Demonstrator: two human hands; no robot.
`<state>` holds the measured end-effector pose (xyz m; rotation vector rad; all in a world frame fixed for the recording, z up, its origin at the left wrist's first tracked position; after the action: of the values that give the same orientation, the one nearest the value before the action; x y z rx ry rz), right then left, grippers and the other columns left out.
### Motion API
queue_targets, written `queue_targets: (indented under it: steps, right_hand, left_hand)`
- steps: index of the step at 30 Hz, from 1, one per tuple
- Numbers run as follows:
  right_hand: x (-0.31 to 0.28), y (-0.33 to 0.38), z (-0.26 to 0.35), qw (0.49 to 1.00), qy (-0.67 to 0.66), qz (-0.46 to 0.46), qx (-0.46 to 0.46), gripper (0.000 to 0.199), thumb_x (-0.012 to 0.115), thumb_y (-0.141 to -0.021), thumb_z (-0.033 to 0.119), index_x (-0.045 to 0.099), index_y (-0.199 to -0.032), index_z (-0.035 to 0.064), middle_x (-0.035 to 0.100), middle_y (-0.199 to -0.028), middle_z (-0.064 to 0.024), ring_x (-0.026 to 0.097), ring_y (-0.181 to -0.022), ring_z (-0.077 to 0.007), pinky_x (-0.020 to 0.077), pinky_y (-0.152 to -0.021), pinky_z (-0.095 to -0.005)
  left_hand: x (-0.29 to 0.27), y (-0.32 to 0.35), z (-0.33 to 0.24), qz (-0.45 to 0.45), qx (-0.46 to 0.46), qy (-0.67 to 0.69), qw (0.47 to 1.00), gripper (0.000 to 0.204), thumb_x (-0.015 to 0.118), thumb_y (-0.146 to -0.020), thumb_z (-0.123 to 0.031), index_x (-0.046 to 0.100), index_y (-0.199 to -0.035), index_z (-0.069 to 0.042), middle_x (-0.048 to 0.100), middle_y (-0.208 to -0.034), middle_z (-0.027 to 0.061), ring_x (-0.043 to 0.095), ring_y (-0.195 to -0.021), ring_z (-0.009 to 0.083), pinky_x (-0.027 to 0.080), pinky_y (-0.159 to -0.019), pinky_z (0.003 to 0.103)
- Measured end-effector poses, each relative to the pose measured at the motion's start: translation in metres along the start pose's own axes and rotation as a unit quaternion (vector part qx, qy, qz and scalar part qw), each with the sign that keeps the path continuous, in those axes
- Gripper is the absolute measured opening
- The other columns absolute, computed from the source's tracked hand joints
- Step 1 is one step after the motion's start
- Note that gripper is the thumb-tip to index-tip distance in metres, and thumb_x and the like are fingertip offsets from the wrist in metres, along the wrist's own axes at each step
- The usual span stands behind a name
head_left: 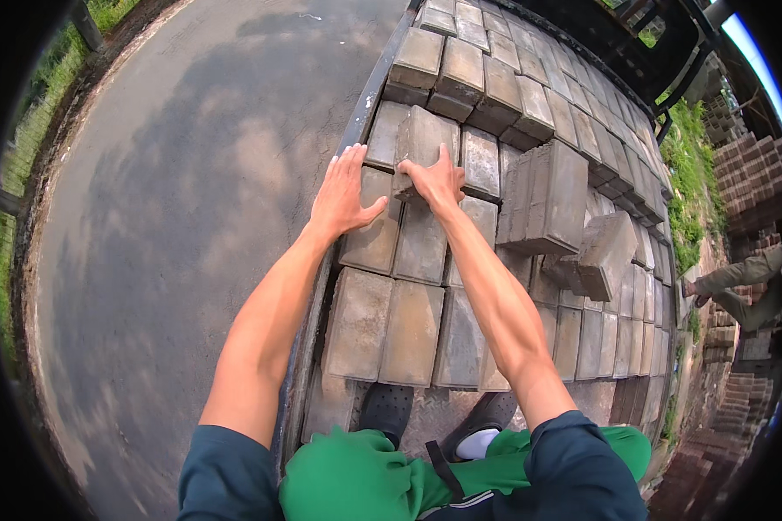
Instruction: The person stacks and arranges paving bricks across the bed of a truck by hand.
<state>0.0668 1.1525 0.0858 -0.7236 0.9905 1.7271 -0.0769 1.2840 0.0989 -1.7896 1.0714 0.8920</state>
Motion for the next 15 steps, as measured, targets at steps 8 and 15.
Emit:
queue_targets:
  steps: [8,15]
  right_hand:
    - [0.034,-0.012,0.061,0.998,0.017,-0.064,-0.014,0.093,0.075,-0.069,0.049,0.037,-0.147,0.0146,0.039,-0.135,-0.0272,0.041,-0.126,-0.0417,0.0404,-0.096,-0.0573]
    - [0.029,-0.006,0.029,0.955,-0.056,0.035,-0.29,0.122,0.085,-0.064,0.054,0.026,-0.142,-0.0186,0.05,-0.134,-0.034,0.051,-0.126,-0.0414,0.0403,-0.107,-0.0411]
  left_hand:
    - [-0.011,-0.004,0.002,-0.078,-0.01,0.039,0.996,0.095,0.077,-0.074,-0.035,0.028,-0.146,0.003,0.039,-0.146,0.0219,0.036,-0.138,0.0359,0.026,-0.117,0.045]
    - [0.001,-0.023,0.041,0.005,-0.086,-0.009,0.996,0.081,0.077,-0.077,-0.045,0.046,-0.137,-0.001,0.053,-0.136,0.0147,0.048,-0.127,0.0315,0.037,-0.107,0.043]
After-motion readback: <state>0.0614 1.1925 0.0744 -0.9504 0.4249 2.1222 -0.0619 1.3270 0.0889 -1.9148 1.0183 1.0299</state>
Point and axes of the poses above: each hand's wrist, its own y-axis away from the middle knuckle, its own x-axis out of the palm, z = x × y, the point moved 9 cm from there along -y, towards the middle knuckle
